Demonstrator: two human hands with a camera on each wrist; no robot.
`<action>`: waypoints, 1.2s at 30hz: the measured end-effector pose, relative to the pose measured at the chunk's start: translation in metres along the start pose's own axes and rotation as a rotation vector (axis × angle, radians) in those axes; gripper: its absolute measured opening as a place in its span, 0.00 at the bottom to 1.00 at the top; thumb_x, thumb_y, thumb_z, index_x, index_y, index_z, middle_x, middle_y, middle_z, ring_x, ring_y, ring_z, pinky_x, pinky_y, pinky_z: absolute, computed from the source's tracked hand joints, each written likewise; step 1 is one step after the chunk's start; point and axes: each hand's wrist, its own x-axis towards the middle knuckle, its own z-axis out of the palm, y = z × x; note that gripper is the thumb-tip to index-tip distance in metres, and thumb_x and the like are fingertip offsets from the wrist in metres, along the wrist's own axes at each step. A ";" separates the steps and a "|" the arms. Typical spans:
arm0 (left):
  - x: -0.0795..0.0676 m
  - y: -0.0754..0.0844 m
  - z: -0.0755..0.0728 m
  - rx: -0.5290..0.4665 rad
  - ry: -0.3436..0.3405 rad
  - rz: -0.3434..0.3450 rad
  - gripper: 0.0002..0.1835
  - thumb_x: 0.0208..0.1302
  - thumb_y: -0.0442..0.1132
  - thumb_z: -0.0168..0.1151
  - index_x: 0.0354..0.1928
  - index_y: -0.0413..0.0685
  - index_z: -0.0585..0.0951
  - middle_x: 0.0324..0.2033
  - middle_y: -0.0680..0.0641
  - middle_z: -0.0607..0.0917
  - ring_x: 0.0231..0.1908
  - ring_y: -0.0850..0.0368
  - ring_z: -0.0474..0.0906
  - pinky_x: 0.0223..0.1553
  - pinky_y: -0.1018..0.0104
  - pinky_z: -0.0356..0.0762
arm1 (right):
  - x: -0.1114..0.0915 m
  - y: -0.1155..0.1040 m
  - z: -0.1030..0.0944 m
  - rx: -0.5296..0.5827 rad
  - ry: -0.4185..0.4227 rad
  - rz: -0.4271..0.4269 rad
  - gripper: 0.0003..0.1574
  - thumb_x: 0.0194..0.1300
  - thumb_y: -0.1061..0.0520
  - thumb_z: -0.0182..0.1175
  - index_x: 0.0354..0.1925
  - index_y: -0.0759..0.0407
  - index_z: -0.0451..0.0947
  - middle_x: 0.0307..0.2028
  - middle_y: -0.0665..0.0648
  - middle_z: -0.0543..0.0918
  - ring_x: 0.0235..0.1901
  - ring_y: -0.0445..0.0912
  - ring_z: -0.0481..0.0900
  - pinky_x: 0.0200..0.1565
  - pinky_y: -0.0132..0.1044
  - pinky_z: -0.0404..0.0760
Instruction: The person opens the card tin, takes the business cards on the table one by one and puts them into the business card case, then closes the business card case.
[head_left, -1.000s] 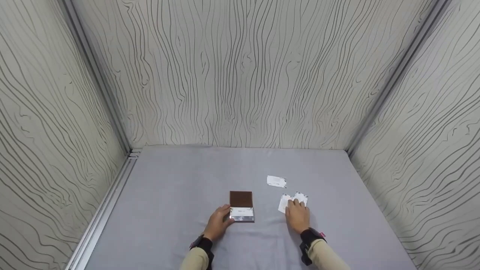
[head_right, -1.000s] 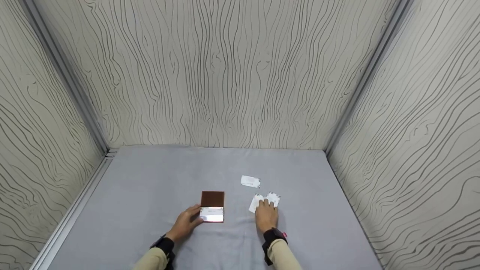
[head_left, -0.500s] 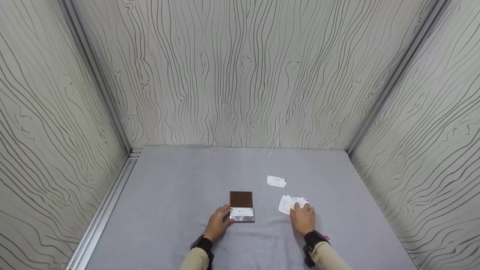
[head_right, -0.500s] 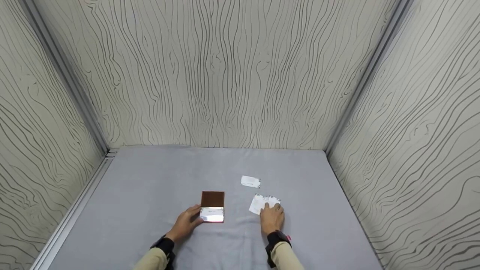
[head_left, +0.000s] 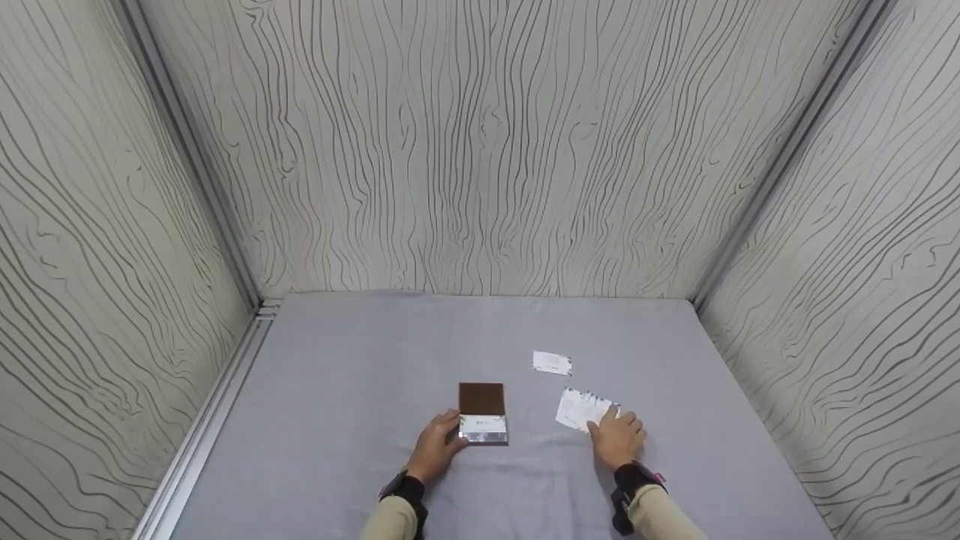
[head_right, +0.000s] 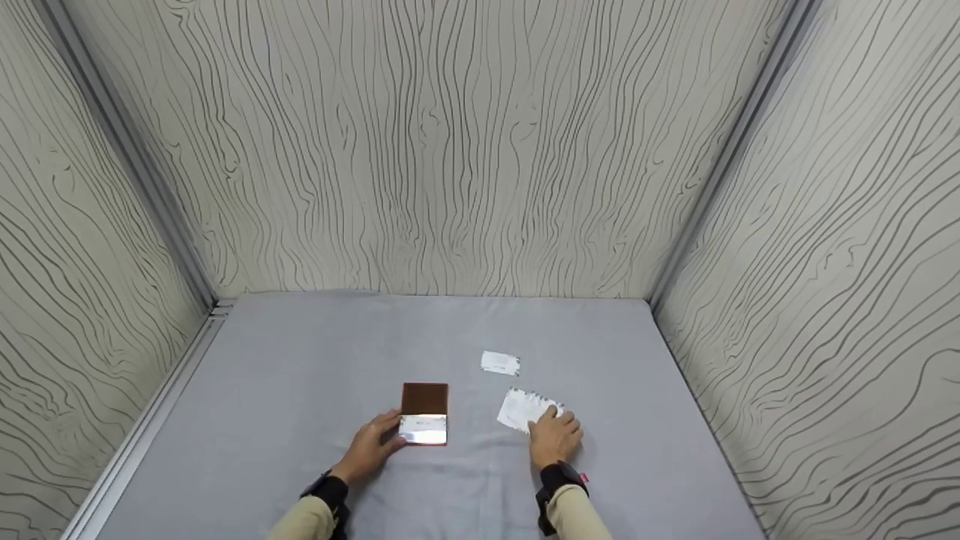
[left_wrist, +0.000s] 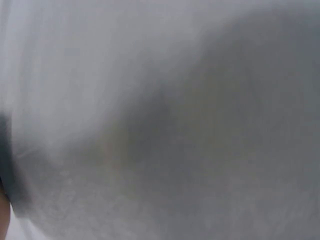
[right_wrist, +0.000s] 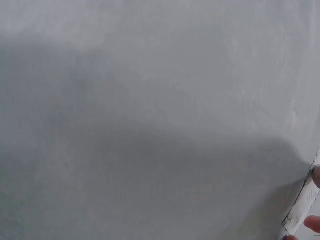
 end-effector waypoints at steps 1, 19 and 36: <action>0.000 0.000 0.000 -0.001 0.001 0.003 0.25 0.61 0.34 0.68 0.57 0.25 0.77 0.58 0.30 0.77 0.60 0.31 0.71 0.63 0.37 0.66 | 0.000 0.000 -0.001 0.002 -0.005 0.005 0.38 0.61 0.51 0.66 0.51 0.83 0.66 0.36 0.83 0.69 0.38 0.74 0.72 0.40 0.63 0.72; 0.000 0.002 0.002 -0.015 -0.012 -0.039 0.24 0.62 0.34 0.67 0.58 0.27 0.77 0.60 0.32 0.77 0.62 0.34 0.70 0.65 0.39 0.63 | 0.007 0.000 -0.013 0.062 -0.162 0.162 0.32 0.56 0.56 0.69 0.41 0.81 0.65 0.36 0.85 0.68 0.39 0.75 0.71 0.42 0.64 0.70; -0.001 -0.004 0.004 0.020 0.023 0.028 0.24 0.61 0.35 0.68 0.55 0.25 0.78 0.57 0.32 0.79 0.59 0.33 0.73 0.62 0.41 0.68 | 0.007 0.005 -0.018 0.100 -0.123 0.073 0.34 0.49 0.57 0.73 0.42 0.81 0.68 0.38 0.81 0.68 0.42 0.74 0.69 0.42 0.65 0.72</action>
